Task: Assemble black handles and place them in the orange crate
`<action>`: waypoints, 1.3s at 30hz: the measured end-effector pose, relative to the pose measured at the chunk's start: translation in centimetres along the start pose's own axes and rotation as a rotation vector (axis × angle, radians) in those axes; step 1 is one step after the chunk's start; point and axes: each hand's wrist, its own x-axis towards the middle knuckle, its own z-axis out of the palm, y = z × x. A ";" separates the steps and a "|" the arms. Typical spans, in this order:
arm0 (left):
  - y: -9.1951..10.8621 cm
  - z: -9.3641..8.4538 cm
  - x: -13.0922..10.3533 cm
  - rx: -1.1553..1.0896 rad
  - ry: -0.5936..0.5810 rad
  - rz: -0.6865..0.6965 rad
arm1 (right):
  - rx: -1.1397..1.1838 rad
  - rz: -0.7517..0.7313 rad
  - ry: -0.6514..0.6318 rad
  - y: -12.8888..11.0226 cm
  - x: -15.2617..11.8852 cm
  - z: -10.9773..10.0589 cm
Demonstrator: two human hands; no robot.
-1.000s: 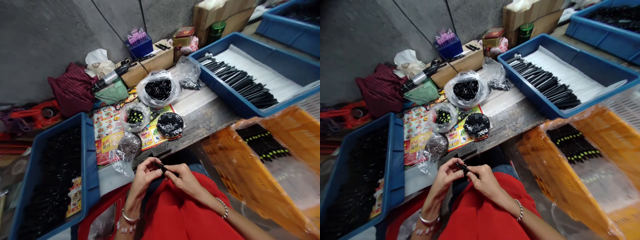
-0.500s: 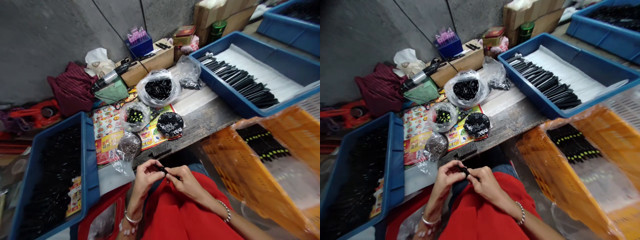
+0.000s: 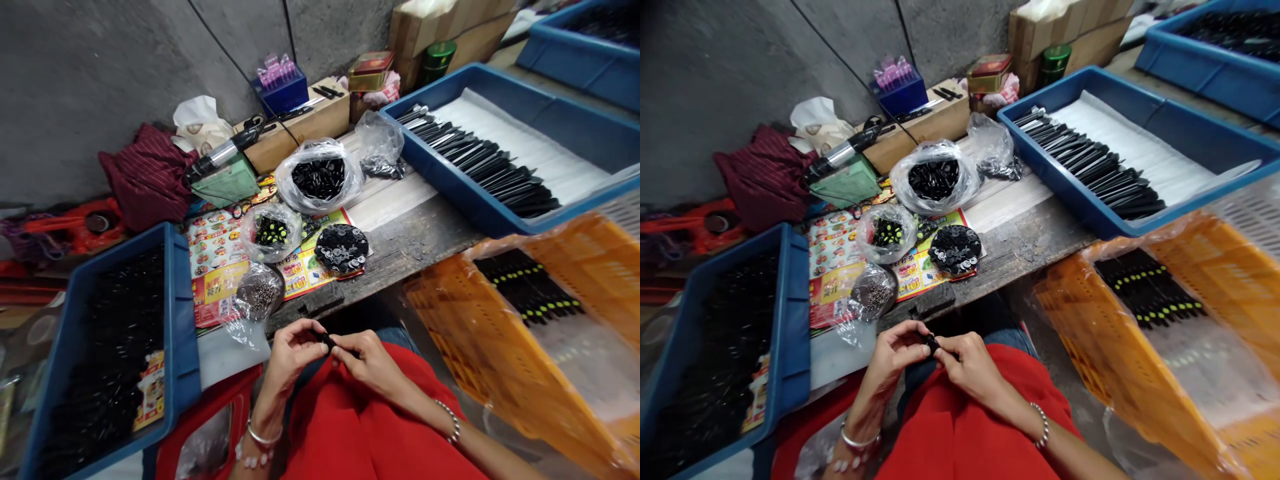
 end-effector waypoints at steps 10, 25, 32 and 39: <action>0.4 0.4 -0.4 0.056 0.014 0.041 | -0.042 -0.017 0.019 -0.2 -0.2 0.0; -0.1 0.4 -0.5 -0.011 0.029 0.042 | -0.012 0.002 0.013 0.3 -0.5 0.4; 0.2 -0.5 -0.2 0.026 -0.033 0.032 | 0.393 0.269 -0.181 1.1 0.0 -0.3; 0.2 -0.3 -0.3 0.197 -0.048 0.141 | 0.424 0.212 -0.206 1.4 0.8 -1.1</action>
